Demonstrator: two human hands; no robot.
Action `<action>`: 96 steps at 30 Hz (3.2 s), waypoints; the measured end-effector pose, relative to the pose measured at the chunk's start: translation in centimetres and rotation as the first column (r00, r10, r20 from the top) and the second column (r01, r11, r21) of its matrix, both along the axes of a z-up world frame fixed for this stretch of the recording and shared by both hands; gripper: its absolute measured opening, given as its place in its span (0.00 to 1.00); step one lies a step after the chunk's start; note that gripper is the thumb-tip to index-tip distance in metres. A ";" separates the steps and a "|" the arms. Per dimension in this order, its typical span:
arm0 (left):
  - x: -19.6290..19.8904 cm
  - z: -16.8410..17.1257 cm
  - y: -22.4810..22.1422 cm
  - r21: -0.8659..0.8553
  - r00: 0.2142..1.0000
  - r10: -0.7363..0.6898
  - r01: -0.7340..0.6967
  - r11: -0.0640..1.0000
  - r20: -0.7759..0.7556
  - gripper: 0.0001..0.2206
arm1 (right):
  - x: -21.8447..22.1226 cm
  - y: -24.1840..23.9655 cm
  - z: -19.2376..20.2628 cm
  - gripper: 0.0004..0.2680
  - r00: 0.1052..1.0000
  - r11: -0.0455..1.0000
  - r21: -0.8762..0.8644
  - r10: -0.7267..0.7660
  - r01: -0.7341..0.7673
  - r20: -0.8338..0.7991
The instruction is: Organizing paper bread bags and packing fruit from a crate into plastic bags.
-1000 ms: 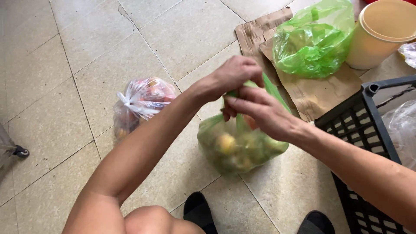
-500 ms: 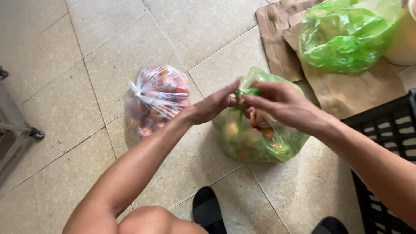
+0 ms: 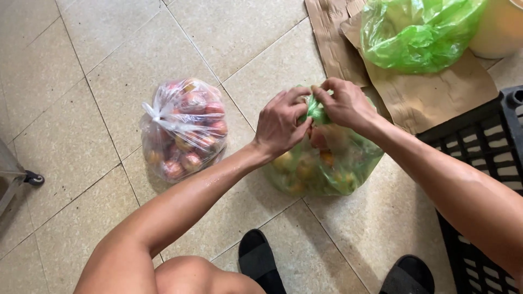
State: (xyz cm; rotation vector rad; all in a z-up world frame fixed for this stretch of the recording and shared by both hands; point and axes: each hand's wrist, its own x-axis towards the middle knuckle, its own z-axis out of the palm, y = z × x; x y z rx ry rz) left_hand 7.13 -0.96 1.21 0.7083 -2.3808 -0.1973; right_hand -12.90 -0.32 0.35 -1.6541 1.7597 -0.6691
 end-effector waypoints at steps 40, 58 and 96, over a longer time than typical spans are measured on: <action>-0.8 -14.0 -14.3 0.436 0.890 -0.221 0.027 0.900 0.400 0.16 | 1.8 21.0 -4.2 0.11 0.978 0.963 0.257 -0.128 0.084 0.162; 1.0 0.6 -3.8 0.886 0.896 -0.307 0.399 0.237 -0.321 0.17 | 0.4 5.8 3.8 0.09 0.970 0.930 -0.305 0.150 -0.203 -0.189; 2.5 -4.1 -5.1 0.842 0.914 -0.401 0.258 0.474 -0.055 0.16 | 0.3 3.6 -2.1 0.07 0.758 0.950 0.175 0.087 -0.258 0.647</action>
